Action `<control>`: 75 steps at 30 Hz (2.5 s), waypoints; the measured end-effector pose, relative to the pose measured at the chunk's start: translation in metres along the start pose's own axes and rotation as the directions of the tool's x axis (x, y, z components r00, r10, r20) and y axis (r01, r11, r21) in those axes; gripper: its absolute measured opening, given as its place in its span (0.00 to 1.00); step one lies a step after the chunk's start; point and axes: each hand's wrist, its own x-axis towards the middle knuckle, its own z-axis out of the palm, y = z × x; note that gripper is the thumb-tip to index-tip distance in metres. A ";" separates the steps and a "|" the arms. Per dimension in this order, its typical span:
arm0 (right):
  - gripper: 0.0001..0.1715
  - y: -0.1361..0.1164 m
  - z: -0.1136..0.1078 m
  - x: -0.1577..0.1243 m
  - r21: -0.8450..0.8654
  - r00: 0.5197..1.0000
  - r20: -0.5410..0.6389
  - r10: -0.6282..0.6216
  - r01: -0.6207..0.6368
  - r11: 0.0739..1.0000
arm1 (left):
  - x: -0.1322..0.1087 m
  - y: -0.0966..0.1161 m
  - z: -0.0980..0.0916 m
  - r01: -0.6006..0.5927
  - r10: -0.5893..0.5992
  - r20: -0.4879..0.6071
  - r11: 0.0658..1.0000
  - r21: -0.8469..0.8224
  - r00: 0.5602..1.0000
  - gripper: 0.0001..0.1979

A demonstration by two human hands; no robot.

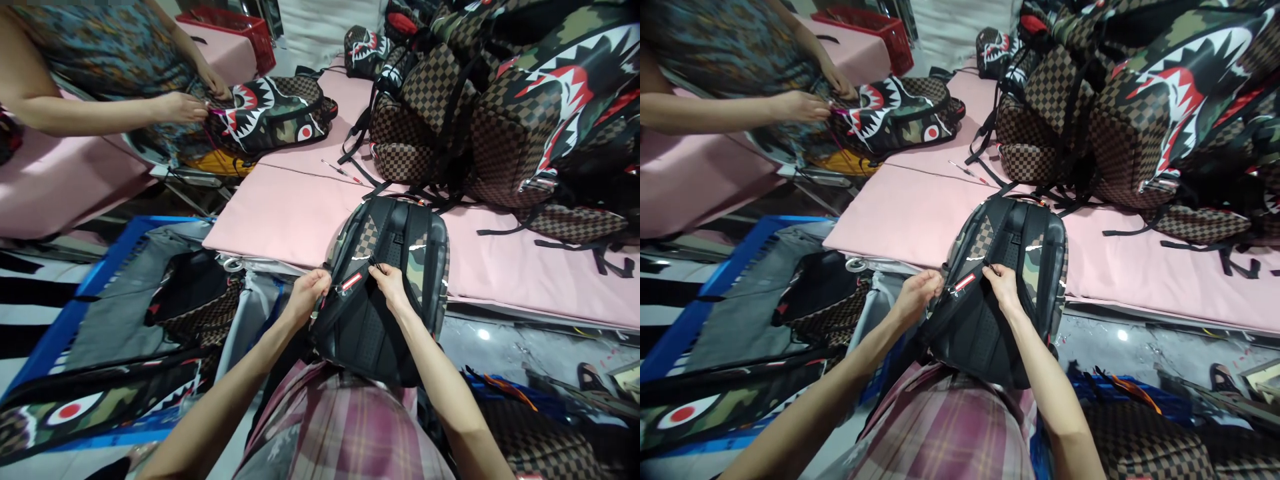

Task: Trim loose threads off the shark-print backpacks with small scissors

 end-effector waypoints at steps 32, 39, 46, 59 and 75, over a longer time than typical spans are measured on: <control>0.13 -0.014 -0.035 0.019 -0.511 0.584 0.558 -0.589 0.802 0.311 | -0.006 -0.029 0.013 -0.285 0.504 0.098 0.309 0.907 0.858 0.08; 0.11 -0.018 -0.028 0.019 -0.464 0.526 0.571 -0.631 0.840 0.281 | -0.009 -0.022 0.013 -0.377 0.580 0.139 0.314 0.872 0.803 0.06; 0.10 -0.028 -0.025 0.019 -0.435 0.477 0.613 -0.630 0.869 0.234 | -0.010 -0.018 0.014 -0.374 0.568 0.112 0.370 0.850 0.816 0.07; 0.11 -0.037 -0.017 0.014 -0.417 0.480 0.667 -0.570 0.874 0.250 | -0.009 -0.019 0.014 -0.397 0.572 0.079 0.455 0.797 0.816 0.08; 0.13 -0.005 -0.024 -0.012 -0.272 0.907 0.097 -0.410 0.421 0.865 | 0.002 -0.033 -0.008 0.029 -0.104 -0.322 0.973 -0.229 0.941 0.14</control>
